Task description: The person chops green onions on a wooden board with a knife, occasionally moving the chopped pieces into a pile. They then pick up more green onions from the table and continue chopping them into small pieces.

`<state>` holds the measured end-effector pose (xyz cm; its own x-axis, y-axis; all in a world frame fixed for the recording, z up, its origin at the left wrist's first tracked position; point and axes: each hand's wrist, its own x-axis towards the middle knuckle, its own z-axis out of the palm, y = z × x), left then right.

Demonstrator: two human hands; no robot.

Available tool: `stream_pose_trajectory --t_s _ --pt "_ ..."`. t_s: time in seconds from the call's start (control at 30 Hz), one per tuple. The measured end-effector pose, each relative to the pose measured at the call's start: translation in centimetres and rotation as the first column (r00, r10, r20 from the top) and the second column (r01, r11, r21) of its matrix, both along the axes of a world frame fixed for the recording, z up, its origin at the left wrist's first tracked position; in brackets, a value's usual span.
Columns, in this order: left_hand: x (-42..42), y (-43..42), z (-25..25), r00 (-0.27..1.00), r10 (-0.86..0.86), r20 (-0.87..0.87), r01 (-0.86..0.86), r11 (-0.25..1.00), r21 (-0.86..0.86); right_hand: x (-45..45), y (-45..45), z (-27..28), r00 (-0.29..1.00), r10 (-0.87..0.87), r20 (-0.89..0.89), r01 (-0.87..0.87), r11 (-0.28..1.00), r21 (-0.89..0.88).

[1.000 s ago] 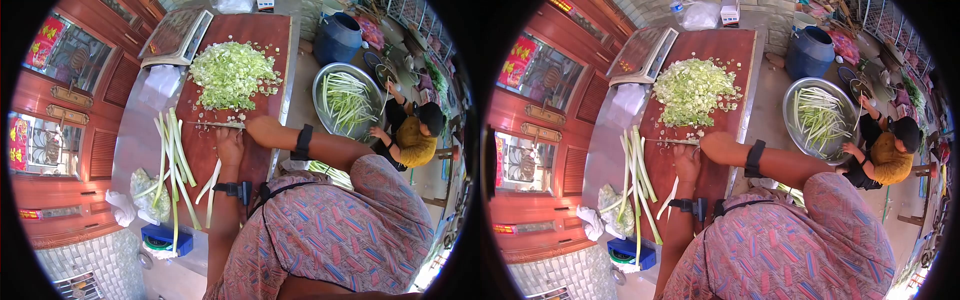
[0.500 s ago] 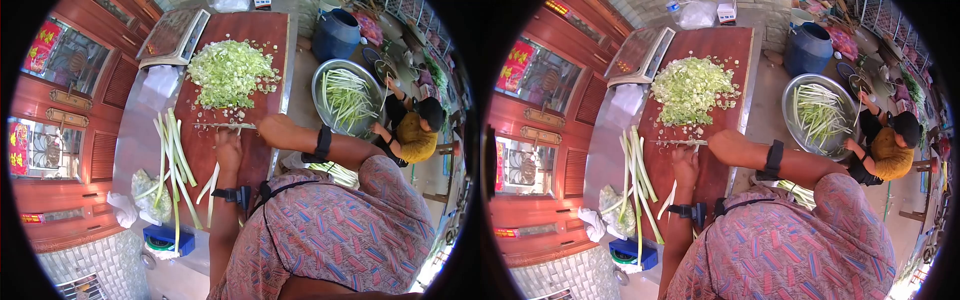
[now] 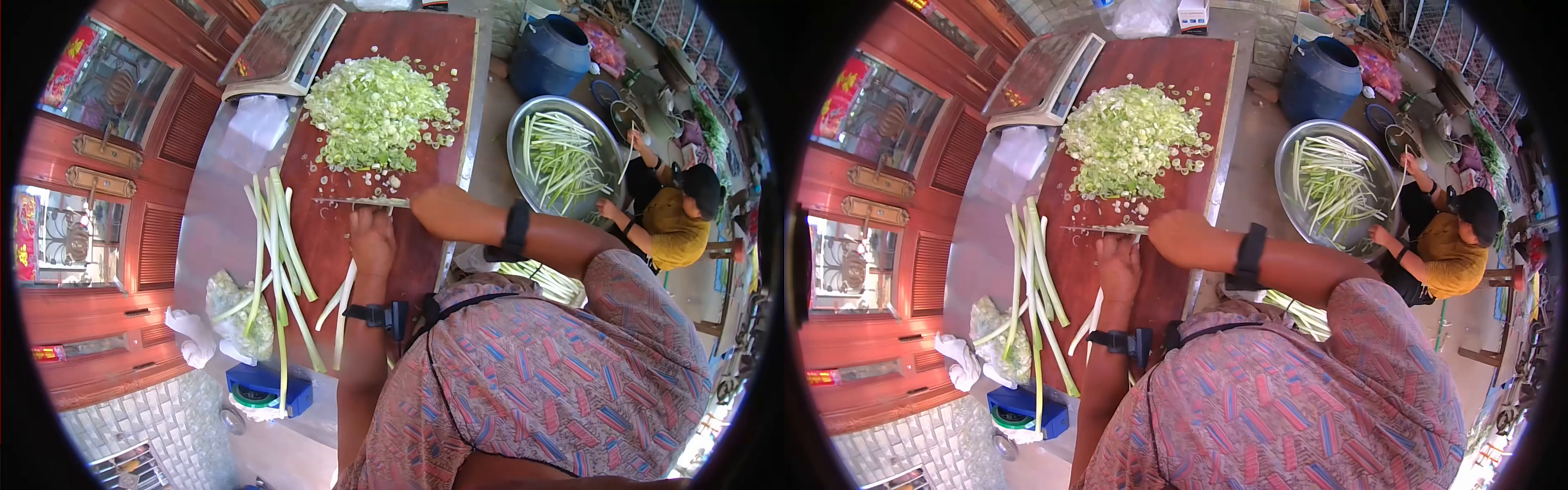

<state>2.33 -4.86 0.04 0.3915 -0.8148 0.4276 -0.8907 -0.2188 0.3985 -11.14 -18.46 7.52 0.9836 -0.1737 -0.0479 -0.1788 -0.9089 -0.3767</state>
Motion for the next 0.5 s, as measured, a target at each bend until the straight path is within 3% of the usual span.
stream_pose_trajectory --t_s 0.07,0.27,0.4,0.5 --pt "0.0 0.1 0.0 1.000 -0.015 0.000 0.015 1.000 0.010 1.7 -0.1 -3.1 0.988 -0.087 0.126 0.085 0.996 0.023" --pt "-0.2 -0.1 0.0 1.000 0.008 0.017 -0.007 0.998 -0.069 1.9 -0.4 -2.7 0.968 -0.223 0.111 0.211 0.971 0.110" --pt "0.0 0.1 -0.4 1.000 -0.010 0.018 0.011 0.997 -0.076 -0.6 0.3 0.5 0.979 -0.197 0.051 0.191 0.976 0.109" --pt "-0.1 -0.1 -0.4 1.000 -0.002 0.022 0.004 0.997 -0.071 -1.8 0.7 0.8 0.981 -0.168 0.101 0.163 0.985 0.053"
